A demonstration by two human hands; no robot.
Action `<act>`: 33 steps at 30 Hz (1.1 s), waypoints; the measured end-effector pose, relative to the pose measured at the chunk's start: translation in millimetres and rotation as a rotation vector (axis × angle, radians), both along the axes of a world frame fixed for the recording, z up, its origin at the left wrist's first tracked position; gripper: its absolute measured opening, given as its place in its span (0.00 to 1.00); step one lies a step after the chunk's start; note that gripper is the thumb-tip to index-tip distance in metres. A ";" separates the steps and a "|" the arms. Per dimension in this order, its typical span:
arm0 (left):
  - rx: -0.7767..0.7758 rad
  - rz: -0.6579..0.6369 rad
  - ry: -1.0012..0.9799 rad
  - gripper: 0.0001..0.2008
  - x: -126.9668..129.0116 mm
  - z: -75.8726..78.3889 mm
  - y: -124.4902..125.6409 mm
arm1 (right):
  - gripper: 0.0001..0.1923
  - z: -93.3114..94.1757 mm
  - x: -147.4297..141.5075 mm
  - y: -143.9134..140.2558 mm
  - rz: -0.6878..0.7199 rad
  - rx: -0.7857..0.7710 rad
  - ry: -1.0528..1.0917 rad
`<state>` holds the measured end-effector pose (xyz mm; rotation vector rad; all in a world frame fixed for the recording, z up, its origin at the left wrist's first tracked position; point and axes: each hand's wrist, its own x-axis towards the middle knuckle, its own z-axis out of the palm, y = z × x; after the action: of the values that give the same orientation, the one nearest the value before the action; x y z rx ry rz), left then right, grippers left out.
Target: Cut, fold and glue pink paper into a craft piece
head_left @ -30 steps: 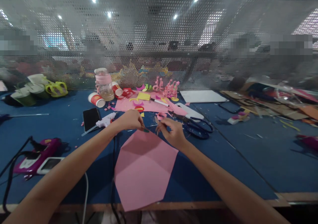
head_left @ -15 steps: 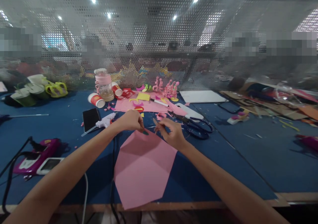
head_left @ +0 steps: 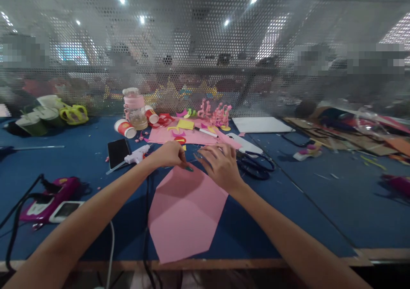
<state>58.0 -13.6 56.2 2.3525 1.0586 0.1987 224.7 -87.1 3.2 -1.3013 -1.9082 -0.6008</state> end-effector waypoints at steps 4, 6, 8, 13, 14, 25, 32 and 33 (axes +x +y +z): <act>0.015 -0.024 -0.027 0.06 3.6 0.9 -2.9 | 0.06 0.5 -12.3 -4.6 -0.048 0.038 -0.127; 0.005 -0.019 -0.033 0.08 5.5 2.0 -4.2 | 0.07 -1.4 -16.0 -4.8 -0.053 0.038 -0.144; -0.002 -0.008 -0.037 0.10 6.8 3.0 -4.9 | 0.08 -4.2 -16.7 -3.6 -0.047 0.029 -0.116; 0.004 -0.017 -0.061 0.08 7.5 3.5 -5.6 | 0.09 -10.7 -14.7 0.3 -0.036 0.000 -0.011; -0.001 -0.023 -0.070 0.09 7.5 3.5 -5.9 | 0.09 -11.5 -14.9 0.6 -0.039 -0.002 0.001; -0.082 0.051 -0.103 0.10 8.1 -1.4 -6.3 | 0.09 -12.2 -17.0 -1.3 -0.043 0.009 -0.019; -0.181 0.139 -0.177 0.08 11.5 -6.4 -7.7 | 0.07 -7.2 -26.3 -5.7 -0.164 -0.004 -0.113; -0.200 0.144 -0.196 0.08 11.9 -7.3 -8.1 | 0.08 -7.2 -27.1 -5.5 -0.168 -0.020 -0.121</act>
<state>69.9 -21.7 48.9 2.0354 1.0977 0.3522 197.5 -92.7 -4.0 -1.4783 -1.9170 -0.7629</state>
